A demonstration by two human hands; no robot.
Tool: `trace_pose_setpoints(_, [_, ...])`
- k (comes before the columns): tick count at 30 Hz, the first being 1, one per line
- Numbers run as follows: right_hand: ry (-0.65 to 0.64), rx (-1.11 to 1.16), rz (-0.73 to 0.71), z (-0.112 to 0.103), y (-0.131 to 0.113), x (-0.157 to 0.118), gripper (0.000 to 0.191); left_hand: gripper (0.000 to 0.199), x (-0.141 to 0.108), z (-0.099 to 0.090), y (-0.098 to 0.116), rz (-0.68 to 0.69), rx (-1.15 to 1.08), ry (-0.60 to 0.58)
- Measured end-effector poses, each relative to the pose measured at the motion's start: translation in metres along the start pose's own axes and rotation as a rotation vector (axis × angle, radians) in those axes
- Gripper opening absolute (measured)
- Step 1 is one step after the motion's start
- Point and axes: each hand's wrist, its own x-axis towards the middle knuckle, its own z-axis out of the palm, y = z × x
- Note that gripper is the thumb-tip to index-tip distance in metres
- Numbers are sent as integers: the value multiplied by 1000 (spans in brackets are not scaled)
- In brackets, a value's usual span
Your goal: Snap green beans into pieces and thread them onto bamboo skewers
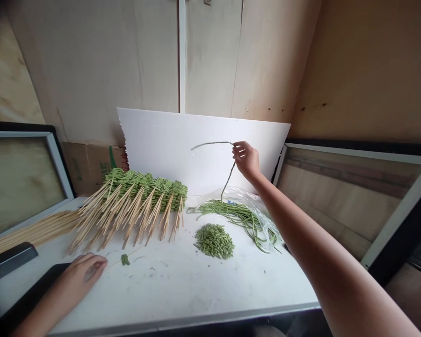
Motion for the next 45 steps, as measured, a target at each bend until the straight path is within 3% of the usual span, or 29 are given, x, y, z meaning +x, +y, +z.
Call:
trace_pose_setpoints(3, [-24,158,-51,-2,-48,-19,32,27,4,-13,29,10,-34,115])
trace_pose_setpoints(9, [-375,230,-307,3,-136,-101,24,36,1,-58,121,63,-154,456])
trace_pose_setpoints(11, [-485,280,-373,4,-158,-131,25,38,-1,-67,148,80,-241,497])
trace_pose_setpoints(12, [-515,300,-401,5,-167,-144,25,41,-1,-69,160,83,-293,477])
trace_pose_setpoints(16, [-616,276,-478,7,-197,-185,31,53,3,-62,199,117,-513,191])
trace_pose_setpoints(18, [-648,223,-514,8,-205,-197,35,34,7,-58,212,136,-594,54])
trace_pose_setpoints(20, [-644,229,-482,8,-209,-203,35,30,12,-57,219,121,-627,22])
trace_pose_setpoints(22, [-651,282,-347,5,-207,-207,32,34,17,-59,216,99,-604,23])
trace_pose_setpoints(24, [-744,314,-155,-3,-198,-210,33,29,22,-61,204,97,-538,74])
trace_pose_setpoints(28, [-1195,303,135,-28,-164,-218,32,21,29,-56,163,86,-406,208])
trace_pose_setpoints(30, [-1270,288,230,-37,-147,-224,37,20,31,-51,144,51,-395,154])
trace_pose_setpoints(33, [-1125,261,289,-42,-133,-232,47,15,33,-47,120,38,-320,115])
trace_pose_setpoints(36, [-969,281,275,-38,-136,-242,48,16,34,-53,104,124,-194,156])
trace_pose_setpoints(40, [-905,250,173,-27,-146,-255,38,21,35,-63,90,193,-66,188])
trace_pose_setpoints(45, [-785,168,136,-8,-140,-271,31,21,32,-48,77,130,-41,-69])
